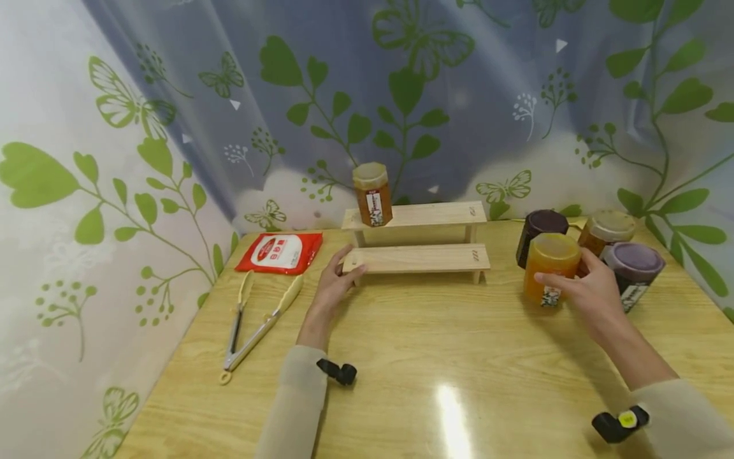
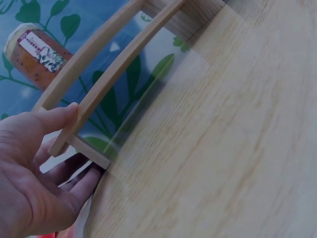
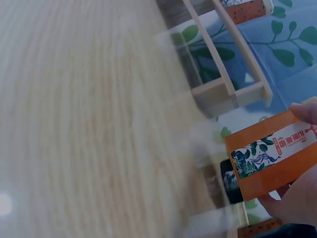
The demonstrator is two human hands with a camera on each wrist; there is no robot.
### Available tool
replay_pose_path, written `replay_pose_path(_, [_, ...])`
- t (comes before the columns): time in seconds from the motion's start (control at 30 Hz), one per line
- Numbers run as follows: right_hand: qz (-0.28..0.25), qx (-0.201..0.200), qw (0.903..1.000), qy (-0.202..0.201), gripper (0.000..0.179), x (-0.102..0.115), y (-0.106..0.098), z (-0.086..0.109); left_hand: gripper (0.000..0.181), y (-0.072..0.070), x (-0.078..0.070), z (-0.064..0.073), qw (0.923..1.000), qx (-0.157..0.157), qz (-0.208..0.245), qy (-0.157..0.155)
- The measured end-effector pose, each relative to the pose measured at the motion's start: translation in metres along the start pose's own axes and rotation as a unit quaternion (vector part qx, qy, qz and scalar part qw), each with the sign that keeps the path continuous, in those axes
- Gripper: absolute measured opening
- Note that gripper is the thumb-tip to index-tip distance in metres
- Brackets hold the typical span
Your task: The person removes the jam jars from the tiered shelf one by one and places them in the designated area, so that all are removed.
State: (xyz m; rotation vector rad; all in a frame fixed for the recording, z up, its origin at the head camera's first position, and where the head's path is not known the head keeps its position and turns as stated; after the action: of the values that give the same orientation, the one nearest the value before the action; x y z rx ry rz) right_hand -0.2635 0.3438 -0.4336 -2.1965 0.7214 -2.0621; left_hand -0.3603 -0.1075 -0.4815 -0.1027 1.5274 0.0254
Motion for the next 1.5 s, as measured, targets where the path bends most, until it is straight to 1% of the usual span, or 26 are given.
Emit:
replay_pose_path(0.07, [-0.015,-0.004,0.9999,-0.006,0.054,-0.003,-0.003,0.0,0.071,0.0,-0.001,-0.001,1.0,-0.003,-0.003,0.001])
replay_pose_path(0.13, [-0.026,-0.004,0.9996,-0.009,0.051,-0.007,-0.005,-0.001,0.07,-0.001,-0.001,-0.002,1.0,-0.006,-0.006,0.001])
replay_pose_path(0.23, [-0.047,0.002,0.9989,-0.002,0.05,-0.012,-0.007,-0.001,0.07,-0.002,-0.001,-0.002,0.9999,-0.008,-0.011,0.0])
replay_pose_path(0.4, [-0.038,0.006,0.9993,0.001,0.048,-0.019,-0.009,0.001,0.071,-0.001,-0.001,0.0,0.9999,-0.003,-0.009,-0.003])
replay_pose_path(0.5, [-0.041,0.006,0.9991,-0.002,0.05,-0.022,-0.009,0.001,0.072,0.001,-0.001,0.0,1.0,0.0,-0.007,-0.002])
replay_pose_path(0.57, [-0.067,0.01,0.9977,-0.001,0.051,-0.024,-0.009,0.002,0.072,0.001,-0.001,0.0,1.0,0.001,-0.006,0.0])
replay_pose_path(0.67, [-0.115,0.013,0.9933,-0.004,0.051,-0.025,-0.009,0.002,0.071,0.002,-0.001,0.0,1.0,0.002,-0.007,0.003])
replay_pose_path(0.73, [-0.159,0.017,0.9872,-0.005,0.051,-0.027,-0.009,0.003,0.071,0.002,-0.001,0.0,0.9999,0.003,-0.008,0.005])
replay_pose_path(0.77, [-0.172,0.019,0.9848,-0.007,0.051,-0.027,-0.009,0.003,0.071,0.002,-0.001,0.0,0.9999,0.003,-0.009,0.005])
replay_pose_path(0.93, [-0.207,0.028,0.9778,-0.017,0.051,-0.029,-0.01,0.003,0.072,0.001,-0.002,0.001,0.9999,0.003,-0.01,0.006])
replay_pose_path(1.07, [-0.23,0.061,0.9712,-0.017,0.052,-0.03,-0.009,0.002,0.071,0.0,-0.002,0.001,0.9999,-0.001,-0.011,0.006])
replay_pose_path(1.1, [-0.231,0.07,0.9703,-0.017,0.052,-0.03,-0.009,0.003,0.071,0.0,-0.002,0.001,0.9999,-0.002,-0.013,0.005])
replay_pose_path(1.13, [-0.222,0.079,0.9716,-0.02,0.053,-0.029,-0.009,0.002,0.07,-0.001,-0.001,0.001,0.9999,-0.003,-0.014,0.005])
replay_pose_path(1.23, [-0.176,0.096,0.9792,-0.031,0.057,-0.025,-0.009,0.001,0.07,-0.002,0.0,0.001,0.9999,-0.004,-0.013,0.004])
replay_pose_path(1.27, [-0.15,0.096,0.9832,-0.038,0.058,-0.023,-0.009,0.001,0.07,-0.002,0.0,0.001,0.9999,-0.003,-0.012,0.003])
replay_pose_path(1.33, [-0.124,0.098,0.9865,-0.044,0.064,-0.018,-0.01,-0.001,0.071,-0.002,0.0,0.001,1.0,0.0,-0.008,0.005])
replay_pose_path(1.37, [-0.1,0.095,0.9891,-0.051,0.067,-0.013,-0.011,-0.001,0.071,-0.002,0.0,0.001,1.0,0.001,-0.006,0.005])
replay_pose_path(1.47, [-0.059,0.081,0.9928,-0.066,0.073,0.002,-0.013,-0.003,0.07,-0.001,0.0,0.0,1.0,0.002,-0.003,0.005])
replay_pose_path(1.5, [-0.055,0.075,0.9931,-0.071,0.073,0.007,-0.014,-0.004,0.07,0.0,-0.001,0.0,1.0,0.002,-0.003,0.005])
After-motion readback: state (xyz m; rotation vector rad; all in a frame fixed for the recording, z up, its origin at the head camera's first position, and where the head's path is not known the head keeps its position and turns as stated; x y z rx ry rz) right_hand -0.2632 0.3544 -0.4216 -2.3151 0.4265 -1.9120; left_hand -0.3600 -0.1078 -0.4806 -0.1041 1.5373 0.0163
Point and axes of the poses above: each hand's wrist, its own z-axis away from the middle knuckle, its own y-axis out of the palm, x = y × z, the point moved 6 cm from there along -z, towards the middle knuckle, and after that the axes turned 6 degrees about -x, right-handed, at the moved point
